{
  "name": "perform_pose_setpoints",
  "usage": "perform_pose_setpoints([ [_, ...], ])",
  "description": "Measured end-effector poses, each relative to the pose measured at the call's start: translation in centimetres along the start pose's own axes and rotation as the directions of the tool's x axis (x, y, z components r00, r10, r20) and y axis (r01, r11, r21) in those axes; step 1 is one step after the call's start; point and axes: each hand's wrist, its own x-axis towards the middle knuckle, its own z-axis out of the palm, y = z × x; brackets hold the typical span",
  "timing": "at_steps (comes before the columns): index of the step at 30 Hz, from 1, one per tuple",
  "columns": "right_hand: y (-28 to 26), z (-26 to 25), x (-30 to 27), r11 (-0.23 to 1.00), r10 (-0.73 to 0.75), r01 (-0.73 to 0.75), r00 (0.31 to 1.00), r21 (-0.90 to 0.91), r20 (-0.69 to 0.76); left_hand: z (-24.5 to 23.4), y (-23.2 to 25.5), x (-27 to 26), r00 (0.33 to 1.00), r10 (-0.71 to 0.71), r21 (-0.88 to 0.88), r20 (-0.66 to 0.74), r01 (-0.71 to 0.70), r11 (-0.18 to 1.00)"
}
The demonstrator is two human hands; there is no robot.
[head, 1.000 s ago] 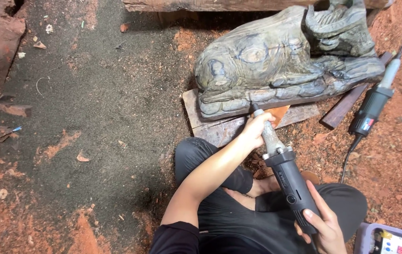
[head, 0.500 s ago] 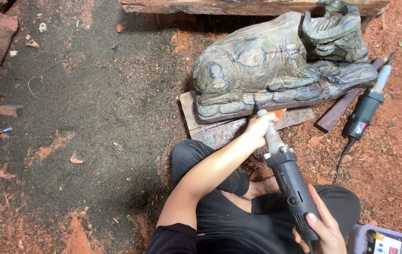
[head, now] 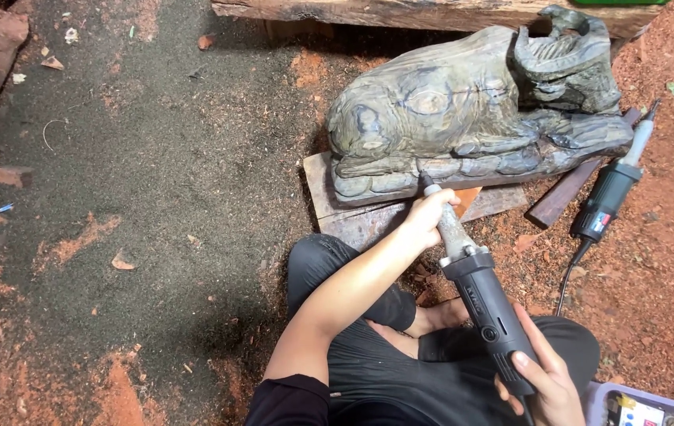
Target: Power carving details into a wooden water buffalo sculpture using a rotary tool
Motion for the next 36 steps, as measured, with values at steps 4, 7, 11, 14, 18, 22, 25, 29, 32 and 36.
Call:
perform_pose_setpoints([
  [4,-1.6,1.1,0.0,0.998,0.058,-0.058,0.997,-0.014,-0.06,-1.1,-0.7,1.4,0.999,0.042,-0.034,-0.014,-0.042,0.999],
  [7,-1.5,0.6,0.2,1.0,0.024,-0.025,0.999,-0.015,-0.021,-1.2,-0.8,1.7,0.998,0.059,-0.048,-0.012,-0.06,0.997],
  [11,-1.3,-0.1,0.3,0.999,0.034,-0.034,0.999,-0.015,-0.024,-0.8,-0.7,1.4,0.999,0.038,-0.035,-0.022,-0.039,0.999],
  [14,-1.4,0.1,-0.3,1.0,0.025,-0.025,0.999,-0.011,-0.025,-0.1,-0.6,0.9,0.999,0.028,0.002,-0.035,-0.028,1.0],
  [18,-1.1,0.5,-1.1,1.0,0.006,-0.006,0.999,0.011,-0.034,1.6,-0.3,0.0,0.999,-0.008,0.076,-0.051,0.012,0.997],
  [22,-0.6,1.3,-1.9,1.0,-0.01,0.011,0.999,0.009,-0.048,2.2,-0.7,0.1,0.998,0.016,0.113,-0.056,-0.01,0.994],
  [25,0.5,1.8,-2.3,0.988,-0.061,0.057,0.998,0.142,0.028,3.5,-0.1,-1.0,0.997,-0.041,0.176,-0.072,0.053,0.983],
  [29,2.1,2.9,-2.8,0.962,-0.106,0.098,0.994,0.257,0.016,5.3,1.1,-3.0,0.993,-0.075,0.298,-0.088,0.098,0.949],
  [32,3.5,3.0,-2.8,0.92,-0.15,0.119,0.987,0.374,0.055,6.2,1.1,-3.3,0.988,-0.094,0.364,-0.12,0.132,0.922],
  [36,3.0,3.7,-2.7,0.886,-0.176,0.129,0.982,0.445,0.066,5.4,0.0,-0.6,0.993,-0.023,0.44,-0.116,0.073,0.895],
])
